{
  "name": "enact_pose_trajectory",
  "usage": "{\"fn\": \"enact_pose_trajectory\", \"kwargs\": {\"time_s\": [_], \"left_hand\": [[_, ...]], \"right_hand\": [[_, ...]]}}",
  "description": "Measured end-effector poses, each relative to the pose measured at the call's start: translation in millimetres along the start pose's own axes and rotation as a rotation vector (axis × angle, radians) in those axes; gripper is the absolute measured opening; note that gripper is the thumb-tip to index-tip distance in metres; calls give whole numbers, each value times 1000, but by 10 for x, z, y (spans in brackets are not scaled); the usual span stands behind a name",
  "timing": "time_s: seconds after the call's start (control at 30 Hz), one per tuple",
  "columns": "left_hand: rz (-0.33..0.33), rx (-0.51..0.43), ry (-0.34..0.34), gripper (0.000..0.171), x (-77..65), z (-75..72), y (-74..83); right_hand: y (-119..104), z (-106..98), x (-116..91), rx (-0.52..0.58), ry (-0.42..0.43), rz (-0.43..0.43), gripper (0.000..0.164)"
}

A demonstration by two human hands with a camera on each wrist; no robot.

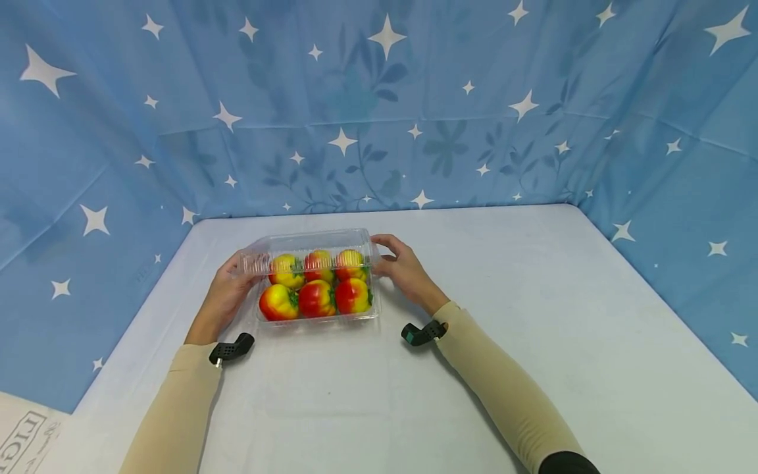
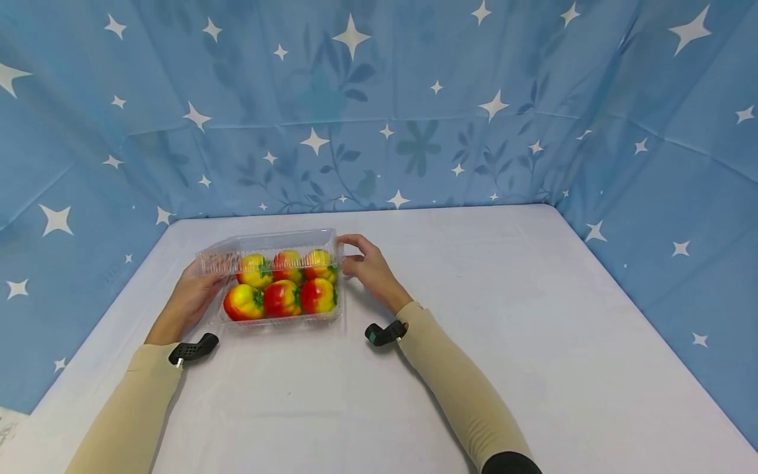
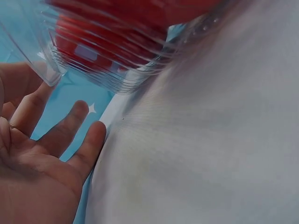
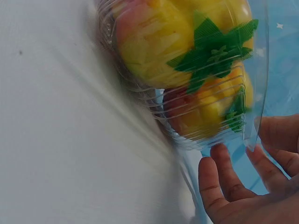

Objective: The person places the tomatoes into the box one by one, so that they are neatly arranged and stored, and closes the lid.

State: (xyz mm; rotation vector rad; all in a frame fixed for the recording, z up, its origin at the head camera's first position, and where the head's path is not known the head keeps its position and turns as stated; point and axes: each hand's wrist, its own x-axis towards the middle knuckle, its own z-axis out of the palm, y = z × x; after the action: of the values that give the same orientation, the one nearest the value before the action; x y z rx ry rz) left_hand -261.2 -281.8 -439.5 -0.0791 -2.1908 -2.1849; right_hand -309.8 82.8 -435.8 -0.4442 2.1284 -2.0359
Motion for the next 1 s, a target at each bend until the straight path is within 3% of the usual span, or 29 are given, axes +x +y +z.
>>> {"fn": "enact_pose_trajectory", "kwargs": {"time_s": [0.3,0.5,0.67,0.8,0.9,1.0], "left_hand": [[8,74,2,30,-21,1,27],[-21,161,4,49,-43,-1,64],[-105,153,-66,63,-60,-29,135],[-144,219,-129,64,-138,-101,199],[-92,254,-156,63,-209,-150,247],[4,308,-154,62,-326,-198,313]], "right_hand": [[-8,-82,-1,-14,-57,-14,46],[-21,-107,-8,-14,-57,5,41],[-23,-128,-16,-25,-68,-9,43],[-12,-130,-18,-40,-71,-20,45],[-26,-125,-33,-43,-58,-39,41],[-30,-120,-37,-60,-59,-53,37]]}}
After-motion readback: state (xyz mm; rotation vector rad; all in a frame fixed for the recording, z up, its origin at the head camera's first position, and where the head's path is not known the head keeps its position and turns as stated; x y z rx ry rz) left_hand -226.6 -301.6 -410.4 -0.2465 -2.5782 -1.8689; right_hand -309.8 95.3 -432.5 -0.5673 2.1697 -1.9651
